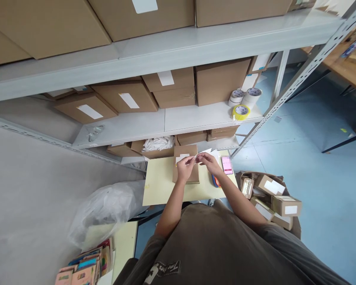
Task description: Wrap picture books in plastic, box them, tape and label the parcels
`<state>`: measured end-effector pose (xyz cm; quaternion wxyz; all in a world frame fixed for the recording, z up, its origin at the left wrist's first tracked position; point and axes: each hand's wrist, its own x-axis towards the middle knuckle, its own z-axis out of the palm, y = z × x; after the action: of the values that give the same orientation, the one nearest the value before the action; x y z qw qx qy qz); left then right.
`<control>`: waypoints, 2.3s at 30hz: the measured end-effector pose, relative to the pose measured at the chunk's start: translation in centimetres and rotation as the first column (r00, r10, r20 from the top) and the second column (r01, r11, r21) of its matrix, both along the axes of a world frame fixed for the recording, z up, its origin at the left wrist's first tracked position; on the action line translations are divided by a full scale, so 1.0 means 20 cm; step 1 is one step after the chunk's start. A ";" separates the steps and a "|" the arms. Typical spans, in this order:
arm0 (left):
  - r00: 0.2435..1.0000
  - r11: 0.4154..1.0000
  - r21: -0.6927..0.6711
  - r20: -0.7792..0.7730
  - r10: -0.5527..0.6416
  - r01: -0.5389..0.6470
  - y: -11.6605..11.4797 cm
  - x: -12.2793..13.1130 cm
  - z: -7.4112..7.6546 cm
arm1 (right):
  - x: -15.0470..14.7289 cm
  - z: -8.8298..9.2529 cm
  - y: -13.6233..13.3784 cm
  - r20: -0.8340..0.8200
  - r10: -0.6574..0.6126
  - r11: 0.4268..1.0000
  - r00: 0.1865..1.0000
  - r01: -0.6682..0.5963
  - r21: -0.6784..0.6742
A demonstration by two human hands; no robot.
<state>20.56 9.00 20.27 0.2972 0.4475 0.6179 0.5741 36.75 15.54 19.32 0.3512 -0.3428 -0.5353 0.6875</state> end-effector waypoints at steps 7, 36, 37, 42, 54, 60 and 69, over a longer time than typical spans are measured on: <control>0.982 0.994 -0.107 0.190 0.015 0.006 0.01 0.01 -0.03 | -0.02 -0.03 -0.01 0.082 -0.105 0.979 0.991 0.089 0.182; 0.955 0.983 -0.135 -0.251 -0.158 0.127 -0.03 -0.19 -0.06 | 0.12 -0.02 0.02 0.253 -0.066 0.970 0.965 0.003 0.242; 0.961 0.968 -0.172 -0.177 -0.213 0.183 -0.03 -0.20 -0.06 | 0.13 -0.02 0.03 0.266 -0.049 0.967 0.963 -0.021 0.253; 0.963 0.963 -0.233 0.261 -0.073 0.136 -0.02 -0.19 -0.12 | 0.13 -0.05 0.04 0.187 -0.158 0.982 0.970 0.133 0.137; 0.835 0.974 -0.185 0.510 0.206 -0.127 -0.02 -0.11 -0.15 | 0.12 -0.09 -0.08 0.072 0.142 0.985 0.987 -0.134 -0.109; 0.845 0.969 -0.199 0.483 0.230 -0.150 -0.01 -0.10 -0.16 | 0.13 -0.07 -0.09 0.057 0.144 0.987 0.988 -0.140 -0.075; 0.902 0.952 -0.225 0.332 0.276 -0.208 -0.04 -0.09 -0.15 | 0.11 -0.06 -0.10 0.052 0.141 0.990 0.989 -0.140 -0.017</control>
<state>18.79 8.28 17.32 0.3714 0.2249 0.6544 0.6191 39.02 13.57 18.21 0.2852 -0.3247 -0.5626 0.7048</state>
